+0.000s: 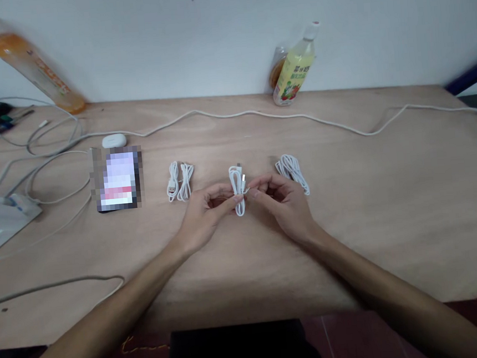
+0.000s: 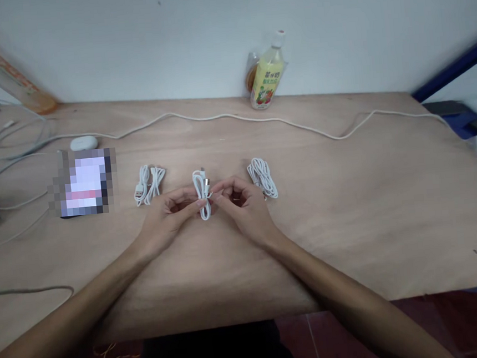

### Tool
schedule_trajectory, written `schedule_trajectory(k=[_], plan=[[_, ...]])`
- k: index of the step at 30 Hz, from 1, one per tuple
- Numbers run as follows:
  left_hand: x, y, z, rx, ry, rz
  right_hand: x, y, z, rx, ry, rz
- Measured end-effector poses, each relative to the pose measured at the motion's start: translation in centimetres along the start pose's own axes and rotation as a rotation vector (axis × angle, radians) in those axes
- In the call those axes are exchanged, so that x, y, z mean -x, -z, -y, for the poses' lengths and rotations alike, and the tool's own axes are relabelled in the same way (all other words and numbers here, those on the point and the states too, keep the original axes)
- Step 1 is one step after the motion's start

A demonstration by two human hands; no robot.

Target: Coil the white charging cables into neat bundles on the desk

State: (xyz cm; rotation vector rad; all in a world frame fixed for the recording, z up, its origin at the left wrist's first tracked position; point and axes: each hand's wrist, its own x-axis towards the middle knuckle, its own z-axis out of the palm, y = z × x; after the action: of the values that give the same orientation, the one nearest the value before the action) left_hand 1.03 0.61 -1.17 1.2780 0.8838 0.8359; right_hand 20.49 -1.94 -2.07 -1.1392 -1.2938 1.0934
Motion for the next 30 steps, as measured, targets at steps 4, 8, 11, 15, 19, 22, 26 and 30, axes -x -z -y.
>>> schedule_trajectory(k=[4,8,11,15,19,22,26,30], plan=[[0.09,-0.09,0.04,-0.018,-0.008,0.007,0.01,0.09,0.00,0.027,-0.002,0.007],[0.15,-0.09,0.16,-0.022,-0.028,0.008,0.06,0.30,0.01,0.098,0.018,-0.003],[0.15,-0.06,0.26,-0.026,-0.034,0.000,0.18,0.50,0.18,0.175,0.068,0.012],[0.10,-0.02,0.40,-0.018,-0.026,0.003,0.37,0.66,0.44,0.271,0.165,0.022],[0.20,-0.04,0.29,0.009,-0.011,-0.006,0.44,0.52,0.59,0.280,0.198,0.013],[0.32,-0.10,0.03,0.026,0.004,-0.006,0.42,0.39,0.65,0.240,0.152,-0.004],[0.33,-0.10,-0.09,0.039,-0.009,0.009,0.31,0.42,0.60,0.142,0.064,-0.018],[0.28,0.01,0.09,0.042,-0.024,0.011,0.06,0.54,0.40,0.085,-0.014,0.004]])
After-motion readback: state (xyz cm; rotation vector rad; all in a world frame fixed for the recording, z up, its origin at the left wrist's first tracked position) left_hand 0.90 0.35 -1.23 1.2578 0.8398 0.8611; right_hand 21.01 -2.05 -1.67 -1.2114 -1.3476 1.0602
